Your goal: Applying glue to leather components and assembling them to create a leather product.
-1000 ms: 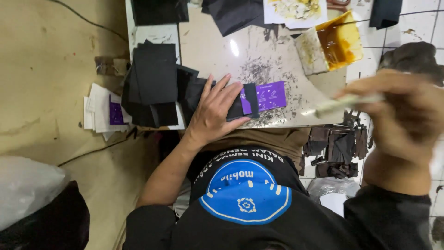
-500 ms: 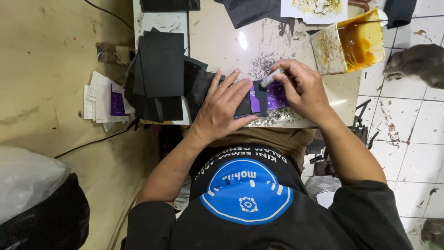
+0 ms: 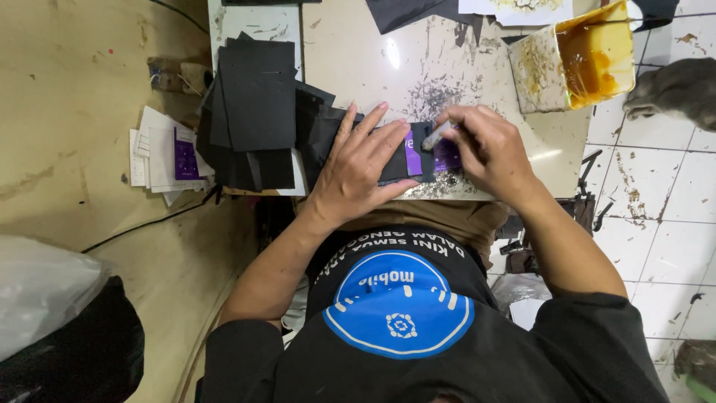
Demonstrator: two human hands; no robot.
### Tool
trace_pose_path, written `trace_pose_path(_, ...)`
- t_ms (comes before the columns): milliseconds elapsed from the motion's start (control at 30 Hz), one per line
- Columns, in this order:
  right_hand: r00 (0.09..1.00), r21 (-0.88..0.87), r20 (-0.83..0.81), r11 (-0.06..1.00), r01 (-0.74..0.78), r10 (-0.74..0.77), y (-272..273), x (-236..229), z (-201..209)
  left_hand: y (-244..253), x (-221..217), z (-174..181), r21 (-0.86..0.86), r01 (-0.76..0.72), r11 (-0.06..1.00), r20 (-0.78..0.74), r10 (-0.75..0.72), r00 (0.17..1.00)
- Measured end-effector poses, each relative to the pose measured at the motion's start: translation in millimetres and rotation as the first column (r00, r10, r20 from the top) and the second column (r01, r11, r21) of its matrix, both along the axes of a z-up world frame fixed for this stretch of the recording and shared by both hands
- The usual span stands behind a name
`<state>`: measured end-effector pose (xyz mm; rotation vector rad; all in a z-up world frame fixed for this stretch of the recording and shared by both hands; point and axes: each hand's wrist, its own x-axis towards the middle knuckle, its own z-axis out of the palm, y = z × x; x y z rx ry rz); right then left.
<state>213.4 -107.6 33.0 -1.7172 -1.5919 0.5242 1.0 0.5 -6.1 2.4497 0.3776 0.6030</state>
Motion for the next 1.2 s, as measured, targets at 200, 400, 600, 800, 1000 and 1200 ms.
trace_pose_path(200, 0.997, 0.020, 0.068, 0.999, -0.035, 0.033, -29, -4, -19, 0, 0, 2, -0.008, -0.002, 1.000, 0.004, 0.002, 1.000)
trace_pose_path(400, 0.989, -0.024, 0.115, 0.995, -0.095, 0.097, -47, -10, -16, 0, 0, -2, -0.006, -0.001, 1.000, 0.014, 0.001, 1.000)
trace_pose_path(600, 1.000, 0.058, -0.022, 0.998, 0.002, -0.001, -30, 3, -15, -1, -1, -6, -0.010, 0.002, 1.000, 0.041, -0.002, 0.999)
trace_pose_path(800, 0.987, 0.175, 0.141, 0.983, 0.049, -0.075, -8, 7, -41, -1, -1, -6, 0.022, -0.011, 1.000, 0.034, 0.010, 0.999)
trace_pose_path(1000, 0.987, 0.153, 0.150, 0.987, 0.041, -0.064, 1, -5, -34, -1, -1, -4, 0.025, -0.016, 1.000, 0.030, 0.015, 0.999)
trace_pose_path(1200, 0.974, 0.178, 0.226, 0.983, -0.045, 0.003, 5, -3, -31, -1, -2, -5, 0.010, -0.012, 1.000, 0.032, 0.012, 0.999)
